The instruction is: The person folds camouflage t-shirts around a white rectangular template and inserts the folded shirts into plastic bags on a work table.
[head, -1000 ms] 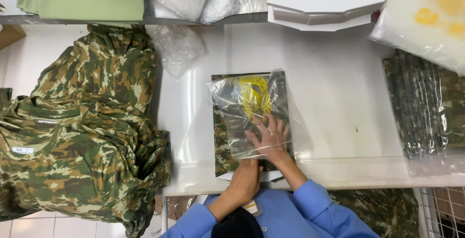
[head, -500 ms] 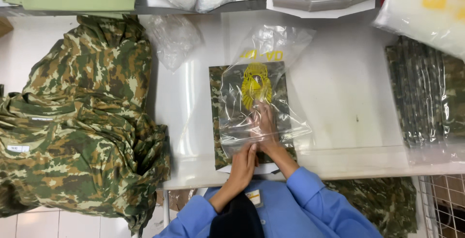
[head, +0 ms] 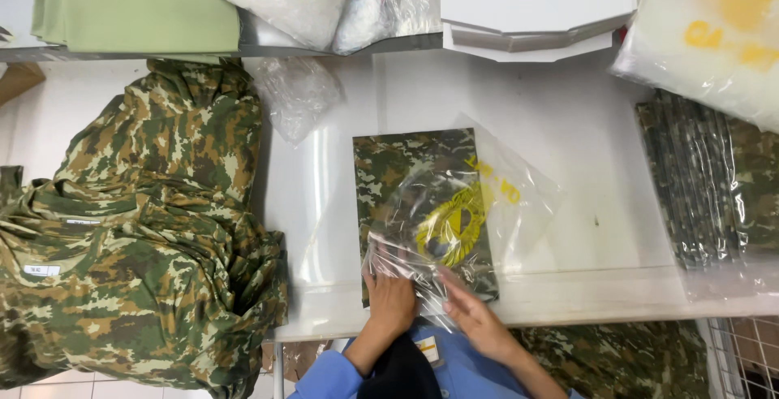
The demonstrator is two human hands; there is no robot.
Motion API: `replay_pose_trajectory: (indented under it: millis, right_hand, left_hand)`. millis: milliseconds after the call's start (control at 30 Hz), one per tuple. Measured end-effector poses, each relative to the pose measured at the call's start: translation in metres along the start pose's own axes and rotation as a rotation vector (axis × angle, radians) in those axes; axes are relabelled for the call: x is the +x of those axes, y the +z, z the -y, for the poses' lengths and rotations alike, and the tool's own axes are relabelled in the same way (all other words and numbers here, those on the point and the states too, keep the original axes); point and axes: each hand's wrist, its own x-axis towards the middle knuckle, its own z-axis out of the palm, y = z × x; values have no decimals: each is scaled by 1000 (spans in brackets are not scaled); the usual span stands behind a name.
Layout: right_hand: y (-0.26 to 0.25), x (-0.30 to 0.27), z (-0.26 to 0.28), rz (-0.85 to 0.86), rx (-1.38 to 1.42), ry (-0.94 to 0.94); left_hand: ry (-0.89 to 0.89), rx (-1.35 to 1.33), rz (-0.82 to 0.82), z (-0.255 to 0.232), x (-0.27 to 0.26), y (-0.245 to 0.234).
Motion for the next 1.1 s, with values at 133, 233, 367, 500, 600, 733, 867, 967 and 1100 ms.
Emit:
replay_pose_trajectory:
  millis: [133, 233, 367, 500, 600, 733, 867, 967, 1100]
  right_hand:
    - [-29, 49, 28, -241, 98, 173]
    - [-16, 68, 75, -416, -200, -227]
    - [-16, 96, -6, -335, -832, -496]
    - [14, 65, 53, -226, -405, 78]
    - [3, 55, -1, -261, -661, -58]
    - [-41, 59, -45, -525, -785, -200]
    - [-74, 112, -1, -395, -728, -76]
    - [-81, 149, 66, -453, -741, -242]
    - [-72, 172, 100, -852, -931, -819]
  left_hand:
    - [61, -260, -162, -10, -5, -32]
    - [163, -452, -433, -3, 14, -25]
    - [159, -241, -407, 13, 47, 23]
    - [151, 314, -418, 33, 74, 113]
    - [217, 226, -437, 21, 55, 69]
    - [261, -64, -343, 60, 48, 59]
    - [325, -271, -480, 67, 74, 3]
    - [368, -385, -732, 61, 105, -51]
    - [649, -105, -1271, 61, 122, -95]
